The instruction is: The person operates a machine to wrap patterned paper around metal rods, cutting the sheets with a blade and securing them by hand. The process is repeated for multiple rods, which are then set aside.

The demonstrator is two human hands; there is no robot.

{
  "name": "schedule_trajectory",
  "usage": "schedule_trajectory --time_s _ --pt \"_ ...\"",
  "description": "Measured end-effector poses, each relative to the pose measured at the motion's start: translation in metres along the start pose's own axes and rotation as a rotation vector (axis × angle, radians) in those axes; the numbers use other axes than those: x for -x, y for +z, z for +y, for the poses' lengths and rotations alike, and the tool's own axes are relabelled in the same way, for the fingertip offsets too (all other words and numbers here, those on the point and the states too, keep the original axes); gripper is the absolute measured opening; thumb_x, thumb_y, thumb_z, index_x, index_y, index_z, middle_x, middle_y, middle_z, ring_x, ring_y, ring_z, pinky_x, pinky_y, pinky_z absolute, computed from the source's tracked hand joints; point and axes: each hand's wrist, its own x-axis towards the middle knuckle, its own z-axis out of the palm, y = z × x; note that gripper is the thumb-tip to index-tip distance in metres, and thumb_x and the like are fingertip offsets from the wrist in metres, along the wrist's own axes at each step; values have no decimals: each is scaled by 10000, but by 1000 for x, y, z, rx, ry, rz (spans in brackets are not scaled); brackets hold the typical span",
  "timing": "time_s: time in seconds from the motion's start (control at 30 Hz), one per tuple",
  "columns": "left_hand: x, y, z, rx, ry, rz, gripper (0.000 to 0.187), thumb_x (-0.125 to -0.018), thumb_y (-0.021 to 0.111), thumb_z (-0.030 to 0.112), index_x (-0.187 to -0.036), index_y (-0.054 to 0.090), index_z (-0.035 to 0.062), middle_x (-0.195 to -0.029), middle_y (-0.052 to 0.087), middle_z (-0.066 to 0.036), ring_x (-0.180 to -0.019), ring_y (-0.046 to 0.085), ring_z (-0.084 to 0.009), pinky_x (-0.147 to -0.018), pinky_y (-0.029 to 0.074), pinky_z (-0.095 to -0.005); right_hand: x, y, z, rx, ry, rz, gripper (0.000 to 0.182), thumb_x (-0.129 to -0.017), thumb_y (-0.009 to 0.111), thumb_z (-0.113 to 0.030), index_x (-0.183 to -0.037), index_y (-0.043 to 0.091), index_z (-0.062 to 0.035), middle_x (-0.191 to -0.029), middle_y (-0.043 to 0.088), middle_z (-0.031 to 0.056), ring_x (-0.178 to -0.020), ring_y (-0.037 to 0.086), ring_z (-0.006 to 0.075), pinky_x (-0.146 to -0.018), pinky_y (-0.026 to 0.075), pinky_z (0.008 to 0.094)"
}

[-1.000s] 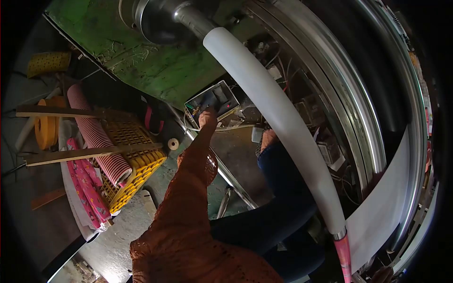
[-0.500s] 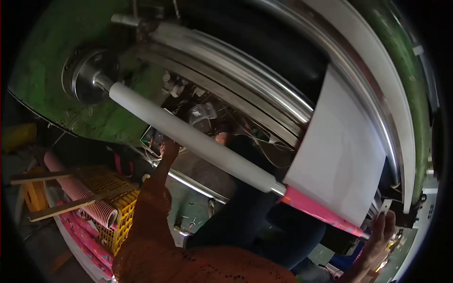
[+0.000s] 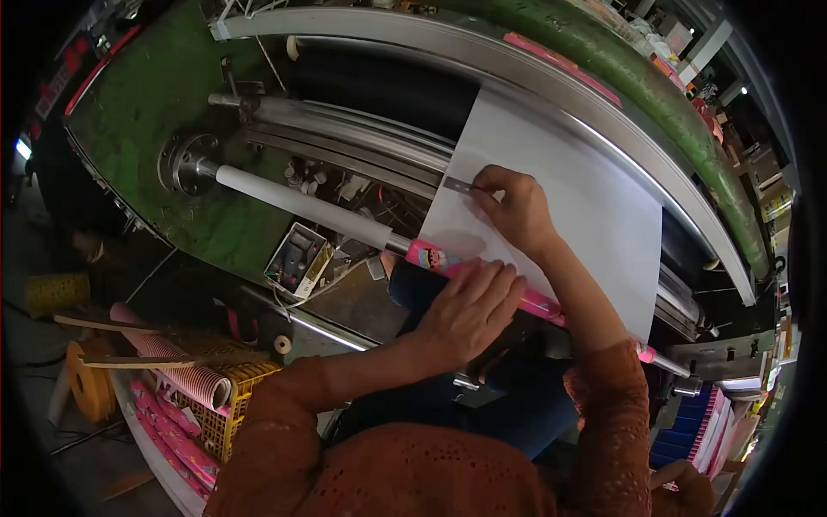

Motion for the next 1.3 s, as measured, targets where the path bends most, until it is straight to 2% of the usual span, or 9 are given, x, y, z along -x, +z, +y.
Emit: schedule_trajectory --time_s 0.13,0.4,0.57,0.9,1.07,1.1,1.17,1.23,1.3 --pt "-14 -1 -3 -91 -82 -174 434 -823 620 272 -1126 560 -33 -1096 546 -140 -1030 521 -282 -1003 375 -414 -7 13 2 47 68 -22 95 -782 659 -121 -851 663 -56 -781 679 121 -727 654 300 -658 515 374" --pt "-13 13 -18 -183 -15 -255 221 -728 639 242 -834 555 67 -838 523 -63 -843 502 -216 -745 375 -352 -17 28 6 180 -50 -69 80 -735 623 -129 -777 656 -69 -736 658 149 -727 647 343 -644 523 431" --pt "-16 9 -20 -116 -8 -303 259 -721 667 252 -875 561 71 -884 540 -69 -874 518 -239 -762 383 -368 -35 29 -11 423 -189 -222 69 -705 613 -82 -748 661 -58 -777 675 140 -748 670 326 -665 539 418" --pt "-11 17 -19 -281 -14 -328 470 -584 806 219 -947 547 68 -943 548 -98 -896 536 -289 -787 407 -425 126 -130 108 659 -75 -314 129 -826 579 -197 -837 607 -71 -826 626 99 -800 644 287 -682 515 407" --pt "-10 15 -25 -312 57 -291 472 -586 802 190 -958 541 63 -930 545 -103 -879 538 -295 -775 425 -432 247 -271 178 1087 383 -468 85 -814 577 -131 -767 595 -62 -776 613 109 -728 634 292 -612 505 389" --pt "-12 14 -26 -300 63 -323 470 -589 799 175 -964 539 62 -925 543 -105 -875 540 -297 -773 430 -432 253 -285 159 1097 402 -453 85 -814 577 -131 -767 595 -62 -776 613 109 -728 634 292 -612 505 389" --pt "-10 11 -28 -276 82 -352 468 -593 795 160 -970 538 60 -919 542 -108 -870 542 -300 -772 435 -432 266 -291 109 751 173 321 66 -762 637 -37 -749 572 -33 -731 595 128 -709 625 305 -594 488 379" --pt "-12 12 -31 -281 78 -404 458 -596 790 137 -967 531 62 -889 534 -107 -847 545 -306 -753 436 -424 273 -259 77 411 182 553 115 -727 672 15 -779 575 -18 -740 591 131 -698 615 312 -599 484 364" --pt "-20 20 -21 -269 104 -411 444 -607 789 153 -957 530 67 -879 534 -105 -839 548 -307 -741 437 -423 282 -223 62 256 189 466 137 -751 688 58 -846 612 -5 -804 623 111 -715 638 247 -604 508 308"
